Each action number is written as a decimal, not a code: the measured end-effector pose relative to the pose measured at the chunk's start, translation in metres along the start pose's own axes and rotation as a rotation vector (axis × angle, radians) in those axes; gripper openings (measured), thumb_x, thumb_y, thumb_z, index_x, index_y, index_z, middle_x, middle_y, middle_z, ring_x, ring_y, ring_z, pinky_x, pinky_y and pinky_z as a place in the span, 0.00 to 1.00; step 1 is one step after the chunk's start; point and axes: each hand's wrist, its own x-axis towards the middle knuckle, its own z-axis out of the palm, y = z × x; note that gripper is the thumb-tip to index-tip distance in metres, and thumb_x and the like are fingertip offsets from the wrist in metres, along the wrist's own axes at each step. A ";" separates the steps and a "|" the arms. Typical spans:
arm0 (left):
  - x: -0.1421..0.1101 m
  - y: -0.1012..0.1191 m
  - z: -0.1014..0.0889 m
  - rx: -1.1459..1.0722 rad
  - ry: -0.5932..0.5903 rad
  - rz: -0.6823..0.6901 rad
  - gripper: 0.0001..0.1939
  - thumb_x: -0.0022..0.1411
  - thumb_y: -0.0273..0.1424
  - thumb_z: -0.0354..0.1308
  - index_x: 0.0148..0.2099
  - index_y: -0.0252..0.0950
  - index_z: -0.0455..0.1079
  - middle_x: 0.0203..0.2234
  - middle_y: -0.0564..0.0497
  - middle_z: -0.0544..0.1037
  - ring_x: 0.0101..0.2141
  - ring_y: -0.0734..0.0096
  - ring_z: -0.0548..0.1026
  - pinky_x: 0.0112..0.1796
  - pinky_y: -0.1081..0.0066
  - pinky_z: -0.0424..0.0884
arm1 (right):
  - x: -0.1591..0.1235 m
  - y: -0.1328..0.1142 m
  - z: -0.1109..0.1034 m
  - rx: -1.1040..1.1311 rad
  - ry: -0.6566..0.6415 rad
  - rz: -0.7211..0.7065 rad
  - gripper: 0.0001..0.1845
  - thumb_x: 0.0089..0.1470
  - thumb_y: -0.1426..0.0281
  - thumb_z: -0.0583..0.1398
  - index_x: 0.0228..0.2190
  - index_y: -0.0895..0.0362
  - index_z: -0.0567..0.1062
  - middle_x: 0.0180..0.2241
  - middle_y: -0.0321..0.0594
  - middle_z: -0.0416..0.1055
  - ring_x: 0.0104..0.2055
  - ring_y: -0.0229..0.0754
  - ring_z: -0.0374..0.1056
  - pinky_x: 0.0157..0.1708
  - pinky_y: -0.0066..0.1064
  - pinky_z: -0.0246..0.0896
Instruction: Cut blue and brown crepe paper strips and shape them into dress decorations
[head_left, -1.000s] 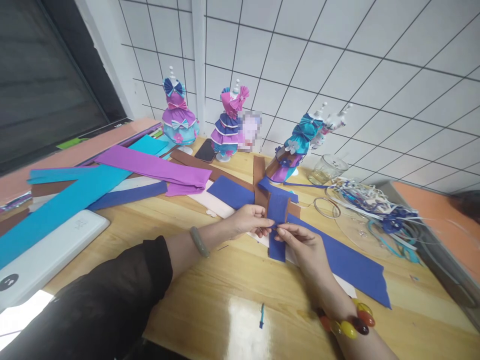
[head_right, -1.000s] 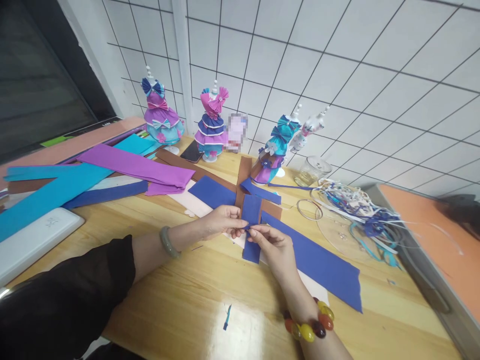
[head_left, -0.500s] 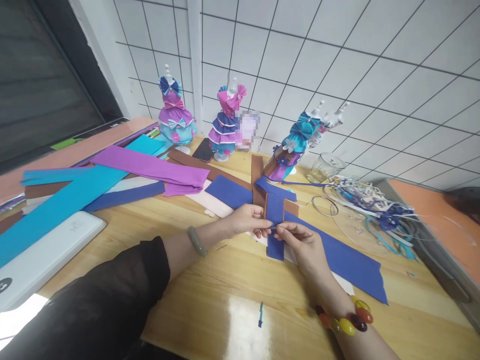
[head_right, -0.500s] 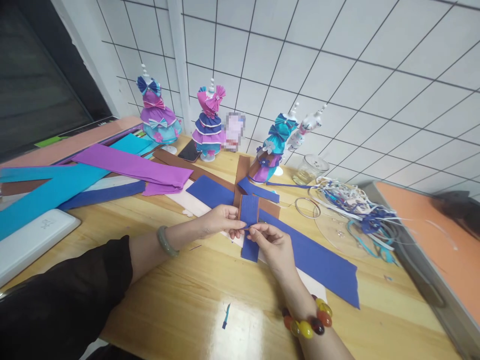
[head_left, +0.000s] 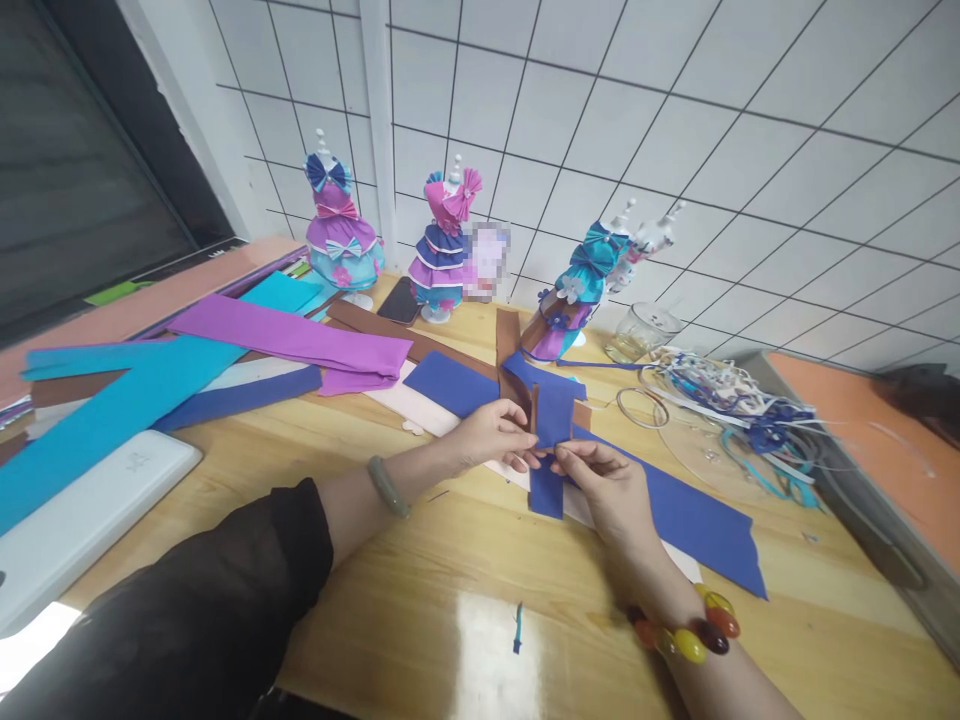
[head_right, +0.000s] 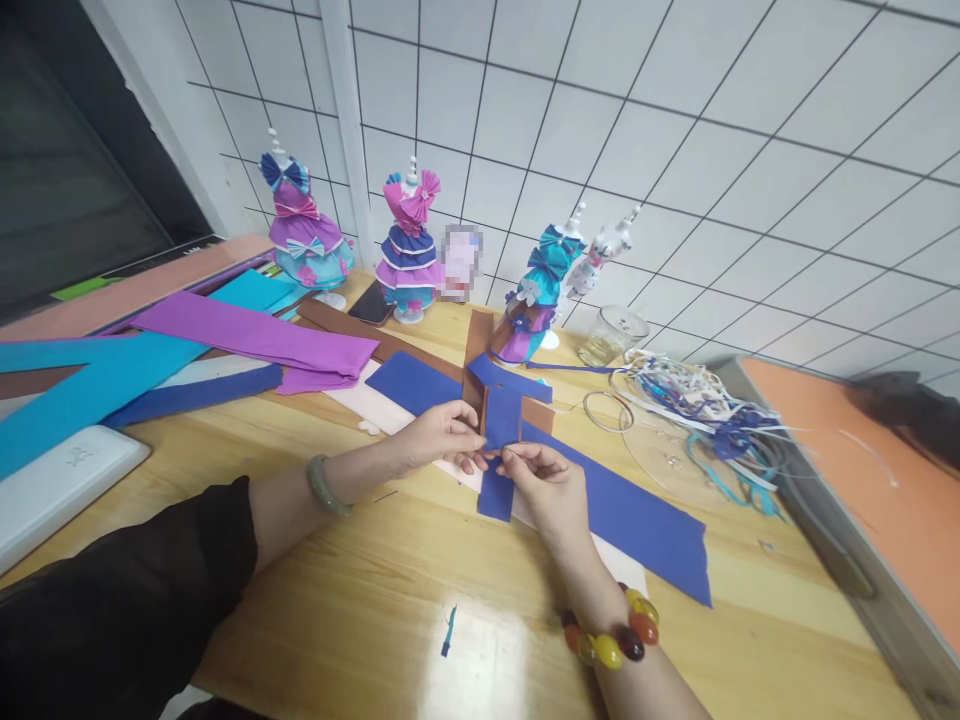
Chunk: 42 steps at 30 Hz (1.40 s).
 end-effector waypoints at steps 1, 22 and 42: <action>0.000 0.000 0.001 -0.008 0.024 0.020 0.21 0.46 0.36 0.64 0.34 0.35 0.54 0.20 0.53 0.73 0.24 0.70 0.75 0.27 0.71 0.69 | 0.000 0.000 0.000 0.004 0.017 -0.001 0.11 0.38 0.63 0.66 0.24 0.57 0.76 0.21 0.37 0.73 0.24 0.37 0.68 0.29 0.29 0.63; -0.005 -0.004 0.012 0.174 0.113 0.147 0.12 0.47 0.34 0.63 0.29 0.28 0.71 0.24 0.47 0.76 0.26 0.76 0.72 0.32 0.73 0.69 | 0.000 0.001 0.001 0.056 0.015 -0.047 0.09 0.40 0.64 0.66 0.25 0.55 0.76 0.24 0.36 0.73 0.27 0.37 0.68 0.32 0.31 0.64; -0.001 -0.015 0.007 0.296 0.223 0.238 0.10 0.48 0.34 0.61 0.29 0.30 0.71 0.25 0.47 0.77 0.29 0.73 0.74 0.34 0.73 0.70 | 0.003 0.006 -0.001 0.041 -0.011 -0.016 0.11 0.37 0.63 0.67 0.24 0.55 0.77 0.23 0.37 0.73 0.26 0.38 0.65 0.29 0.30 0.61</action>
